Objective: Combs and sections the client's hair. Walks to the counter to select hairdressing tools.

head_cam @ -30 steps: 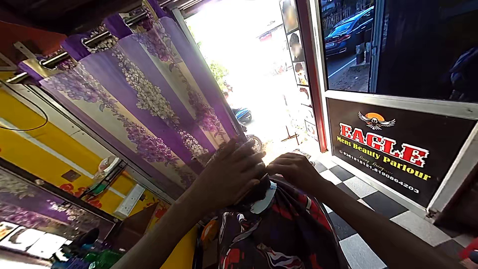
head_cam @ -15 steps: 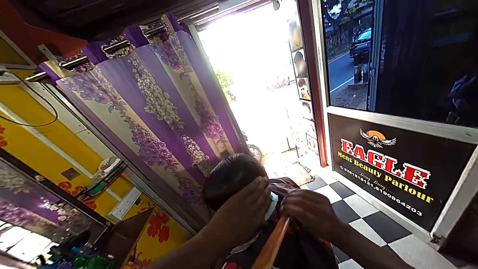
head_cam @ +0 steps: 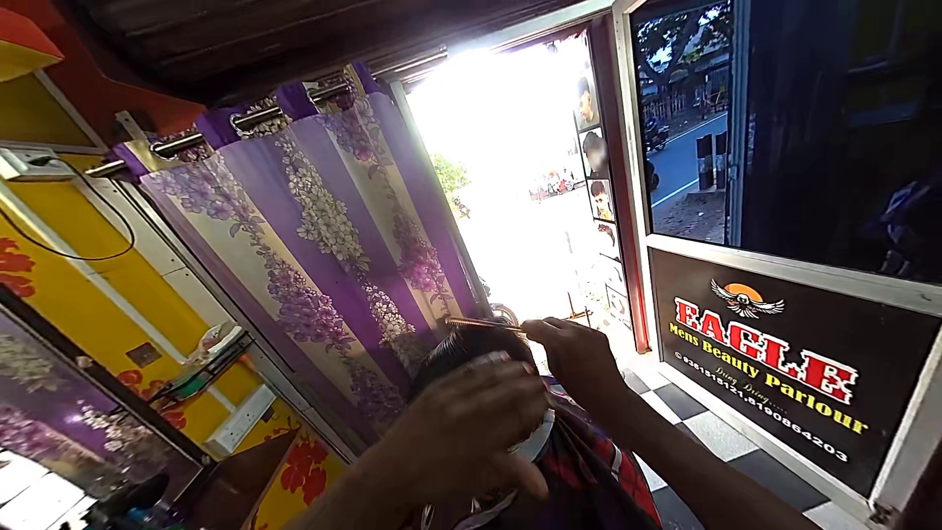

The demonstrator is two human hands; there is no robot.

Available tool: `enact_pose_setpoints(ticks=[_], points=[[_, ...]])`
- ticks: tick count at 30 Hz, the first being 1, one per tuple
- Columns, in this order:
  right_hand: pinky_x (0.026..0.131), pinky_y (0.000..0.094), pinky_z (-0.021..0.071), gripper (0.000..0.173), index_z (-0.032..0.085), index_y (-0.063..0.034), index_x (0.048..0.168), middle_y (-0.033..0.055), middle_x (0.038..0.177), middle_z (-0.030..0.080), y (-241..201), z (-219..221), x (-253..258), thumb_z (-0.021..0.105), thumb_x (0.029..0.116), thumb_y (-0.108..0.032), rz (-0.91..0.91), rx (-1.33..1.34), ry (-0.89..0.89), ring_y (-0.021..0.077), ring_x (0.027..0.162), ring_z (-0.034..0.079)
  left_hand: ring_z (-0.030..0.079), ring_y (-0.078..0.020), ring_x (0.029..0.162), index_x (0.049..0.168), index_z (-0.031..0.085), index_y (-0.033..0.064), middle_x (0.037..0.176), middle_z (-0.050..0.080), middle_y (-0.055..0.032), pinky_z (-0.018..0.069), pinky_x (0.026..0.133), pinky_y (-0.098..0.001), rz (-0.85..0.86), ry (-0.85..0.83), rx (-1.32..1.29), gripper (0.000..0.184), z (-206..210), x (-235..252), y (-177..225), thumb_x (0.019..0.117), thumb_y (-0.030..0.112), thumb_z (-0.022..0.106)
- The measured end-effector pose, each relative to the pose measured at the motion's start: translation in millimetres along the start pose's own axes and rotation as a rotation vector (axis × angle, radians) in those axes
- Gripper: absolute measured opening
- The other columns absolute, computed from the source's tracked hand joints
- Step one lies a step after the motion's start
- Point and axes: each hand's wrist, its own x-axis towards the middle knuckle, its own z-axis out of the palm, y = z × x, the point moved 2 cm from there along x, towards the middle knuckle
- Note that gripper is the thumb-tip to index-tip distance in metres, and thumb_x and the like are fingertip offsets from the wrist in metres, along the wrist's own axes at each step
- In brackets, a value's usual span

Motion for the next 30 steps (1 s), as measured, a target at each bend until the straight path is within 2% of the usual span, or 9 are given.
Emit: enact_pose_setpoints(ticks=[4,7,10,12,15,20,24,26,30], points=[[0.076,0.0598,0.0556,0.021,0.077,-0.0153,0.108,0.0102,0.095,0.075,10,6,26,0.061,0.0965,-0.007,0.227,0.133,-0.488,0.0330,0.088,0.072,0.056,-0.0126,0.134,0.137,0.065,0.0161,0.140,0.064,0.0019,0.0434,0.115,-0.0394,-0.370,-0.148,-0.282,0.082,3,6,-70,0.1035,0.067,0.011],[0.078,0.0585,0.0541,0.015,0.077,-0.0117,0.104,0.0105,0.089,0.074,27,26,35,0.063,0.0986,-0.014,0.299,0.207,-0.799,0.0300,0.079,0.070,0.048,-0.0102,0.140,0.143,0.061,0.0211,0.146,0.059,0.0058,0.0347,0.122,-0.0385,-0.500,-0.292,-0.567,0.076,19,4,-98,0.1045,0.065,0.012],[0.078,0.0528,0.0552,0.024,0.075,-0.0050,0.103,0.0109,0.088,0.074,47,54,13,0.056,0.1037,-0.020,0.347,0.334,-1.003,0.0253,0.075,0.069,0.050,-0.0090,0.138,0.140,0.063,0.0225,0.145,0.059,0.0058,0.0362,0.120,-0.0378,-0.598,-0.326,-0.584,0.067,28,4,-106,0.1075,0.057,0.015],[0.074,0.0460,0.0570,0.025,0.074,-0.0033,0.107,0.0102,0.089,0.074,59,60,-8,0.056,0.1042,-0.021,0.450,0.404,-0.948,0.0216,0.073,0.069,0.052,-0.0095,0.136,0.140,0.063,0.0231,0.144,0.060,0.0069,0.0375,0.118,-0.0398,-0.733,-0.360,-0.619,0.065,25,6,-110,0.1086,0.054,0.015],[0.082,0.0512,0.0576,0.025,0.070,-0.0035,0.119,0.0118,0.098,0.075,74,53,-24,0.055,0.1023,-0.013,0.562,0.423,-0.681,0.0276,0.083,0.073,0.052,-0.0115,0.136,0.142,0.060,0.0207,0.145,0.060,0.0059,0.0389,0.116,-0.0413,-0.839,-0.395,-0.774,0.071,28,4,-120,0.1081,0.053,0.006],[0.085,0.0394,0.0591,0.023,0.072,-0.0044,0.112,0.0060,0.101,0.074,63,22,2,0.053,0.1040,-0.013,0.193,0.593,0.011,0.0148,0.092,0.071,0.056,-0.0107,0.131,0.143,0.059,0.0219,0.143,0.061,0.0059,0.0434,0.112,-0.0406,-0.896,-0.372,-0.867,0.076,37,-3,-126,0.1062,0.057,0.003],[0.088,0.0391,0.0566,0.021,0.075,-0.0064,0.107,0.0062,0.104,0.072,45,16,28,0.055,0.1013,-0.010,0.004,0.629,-0.052,0.0161,0.098,0.069,0.060,-0.0199,0.120,0.138,0.057,0.0115,0.131,0.063,-0.0096,0.0469,0.102,-0.0473,-1.091,-0.316,-0.773,0.072,32,-4,-115,0.1075,0.058,0.011],[0.089,0.0420,0.0559,0.021,0.076,-0.0066,0.106,0.0055,0.104,0.073,43,22,31,0.056,0.1017,-0.010,-0.061,0.620,-0.126,0.0173,0.098,0.069,0.063,-0.0101,0.118,0.138,0.062,0.0204,0.129,0.068,0.0027,0.0502,0.101,-0.0384,-1.001,-0.301,-0.816,0.071,36,-4,-117,0.1076,0.055,0.008],[0.092,0.0433,0.0535,0.022,0.076,-0.0097,0.103,0.0016,0.098,0.073,46,24,16,0.054,0.1015,-0.010,-0.165,0.560,-0.179,0.0155,0.095,0.068,0.063,-0.0083,0.120,0.139,0.062,0.0203,0.133,0.067,0.0060,0.0498,0.104,-0.0360,-0.883,-0.282,-0.854,0.070,39,-3,-117,0.1086,0.052,0.007]])
